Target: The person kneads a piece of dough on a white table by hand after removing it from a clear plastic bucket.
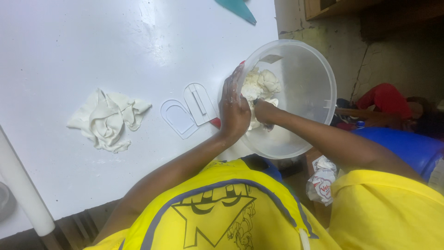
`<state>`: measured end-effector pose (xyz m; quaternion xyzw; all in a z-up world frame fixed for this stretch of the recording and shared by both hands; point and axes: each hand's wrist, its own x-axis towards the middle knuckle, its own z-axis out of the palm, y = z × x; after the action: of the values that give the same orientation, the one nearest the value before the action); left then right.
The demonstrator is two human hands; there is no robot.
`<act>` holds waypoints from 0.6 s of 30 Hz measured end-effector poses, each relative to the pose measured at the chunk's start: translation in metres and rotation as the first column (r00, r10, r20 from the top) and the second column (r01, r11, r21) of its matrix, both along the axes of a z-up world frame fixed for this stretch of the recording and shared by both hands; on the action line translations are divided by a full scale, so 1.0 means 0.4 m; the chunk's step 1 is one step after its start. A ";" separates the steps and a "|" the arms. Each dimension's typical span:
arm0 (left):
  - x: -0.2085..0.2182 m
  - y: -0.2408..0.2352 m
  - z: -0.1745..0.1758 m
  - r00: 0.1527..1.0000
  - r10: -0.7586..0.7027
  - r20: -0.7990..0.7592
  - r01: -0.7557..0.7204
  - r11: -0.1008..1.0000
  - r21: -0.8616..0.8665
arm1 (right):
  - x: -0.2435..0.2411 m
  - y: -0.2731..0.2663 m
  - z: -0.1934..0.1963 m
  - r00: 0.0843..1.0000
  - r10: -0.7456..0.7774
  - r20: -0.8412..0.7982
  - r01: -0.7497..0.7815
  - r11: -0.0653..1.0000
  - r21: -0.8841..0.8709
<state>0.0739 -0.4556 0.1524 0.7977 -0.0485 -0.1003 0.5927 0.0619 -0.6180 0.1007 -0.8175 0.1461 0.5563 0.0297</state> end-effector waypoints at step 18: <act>0.026 0.002 0.002 0.985 0.106 0.139 -0.097 0.993 -0.072 | -0.045 0.028 -0.021 0.906 0.288 0.310 -0.315 0.948 0.041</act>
<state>0.0844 -0.4546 0.1530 0.7845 -0.0533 -0.0113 0.6178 0.0437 -0.6069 0.0925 -0.9030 -0.0135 0.4294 0.0019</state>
